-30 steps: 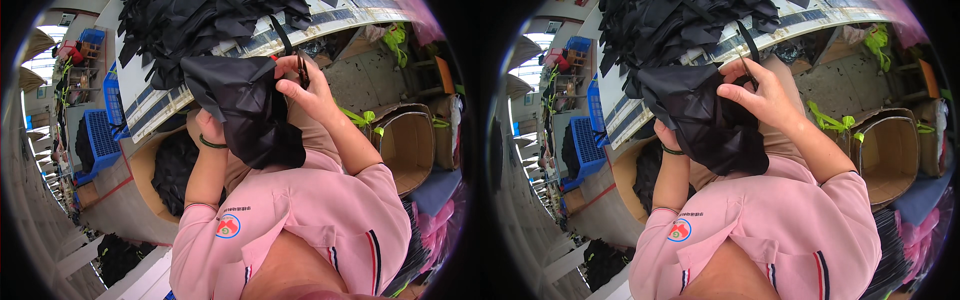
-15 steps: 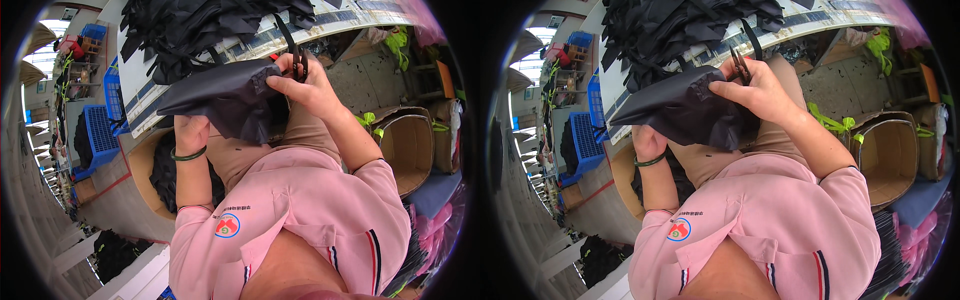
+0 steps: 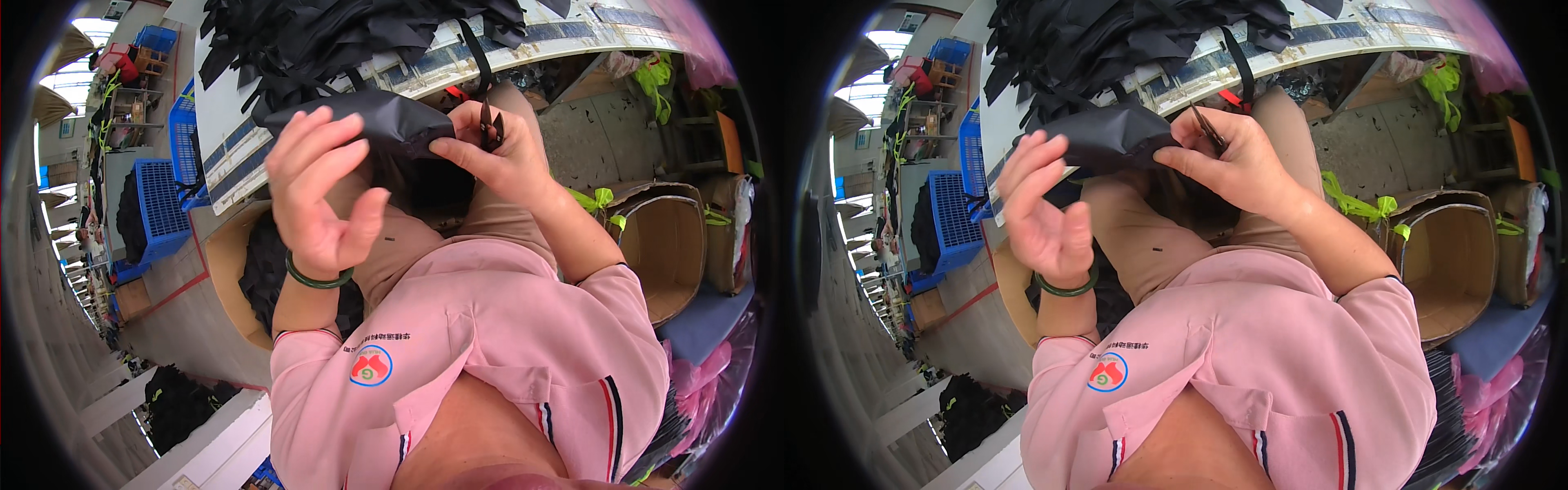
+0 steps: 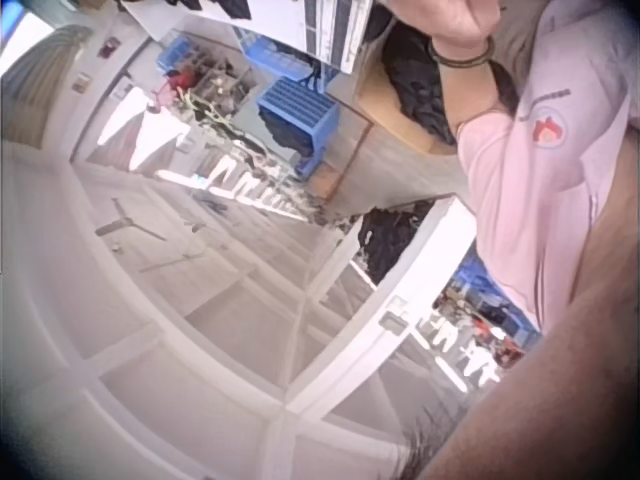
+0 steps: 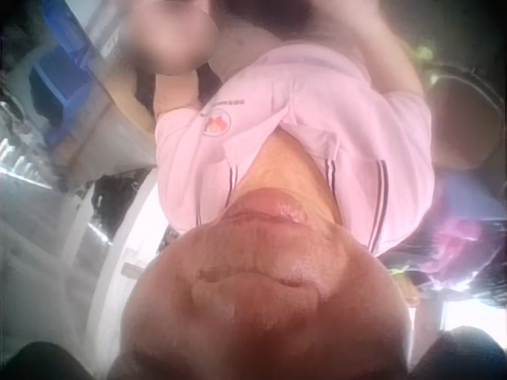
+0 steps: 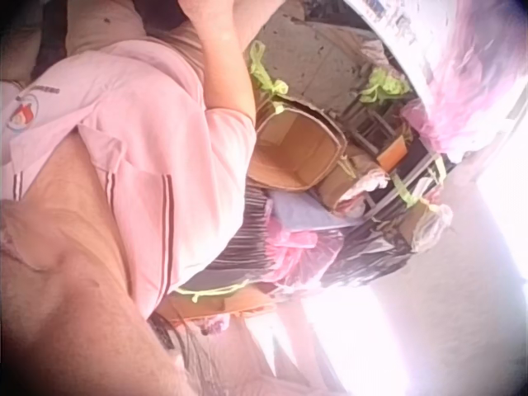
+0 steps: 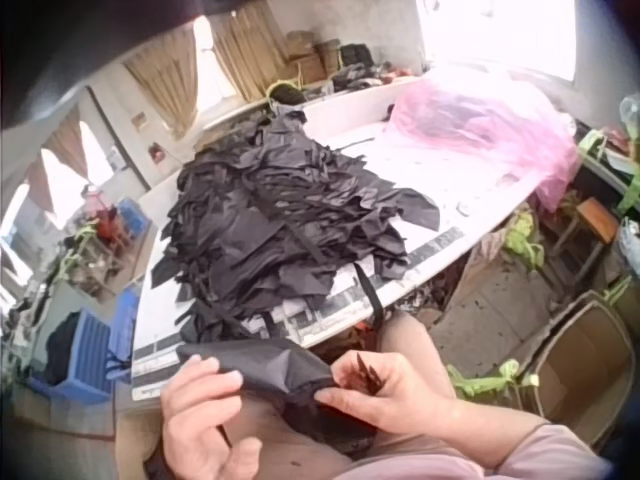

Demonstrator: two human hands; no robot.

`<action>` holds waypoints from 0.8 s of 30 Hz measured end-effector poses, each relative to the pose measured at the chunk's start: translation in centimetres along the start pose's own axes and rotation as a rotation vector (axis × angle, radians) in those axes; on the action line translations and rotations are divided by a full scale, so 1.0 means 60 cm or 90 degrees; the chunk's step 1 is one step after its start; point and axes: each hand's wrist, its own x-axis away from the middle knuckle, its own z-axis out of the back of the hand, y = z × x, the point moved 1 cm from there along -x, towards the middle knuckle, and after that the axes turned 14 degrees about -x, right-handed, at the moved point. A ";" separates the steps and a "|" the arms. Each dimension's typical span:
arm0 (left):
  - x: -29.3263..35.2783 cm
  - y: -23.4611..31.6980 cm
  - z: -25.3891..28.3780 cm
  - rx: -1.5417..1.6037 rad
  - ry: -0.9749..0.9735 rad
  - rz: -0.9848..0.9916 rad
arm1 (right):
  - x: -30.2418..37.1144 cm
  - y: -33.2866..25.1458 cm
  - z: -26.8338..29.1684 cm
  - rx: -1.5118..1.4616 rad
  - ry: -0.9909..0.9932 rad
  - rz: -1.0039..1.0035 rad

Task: The person sits on the floor and uses scissors to trim the edges of black fabric pieces. They handle the fabric one piece at a time, cutting small sections and placing the finished items into a pile on the table.

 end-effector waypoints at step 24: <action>0.028 0.050 -0.036 0.836 -0.352 0.621 | 0.023 -0.008 0.002 0.020 -0.127 0.319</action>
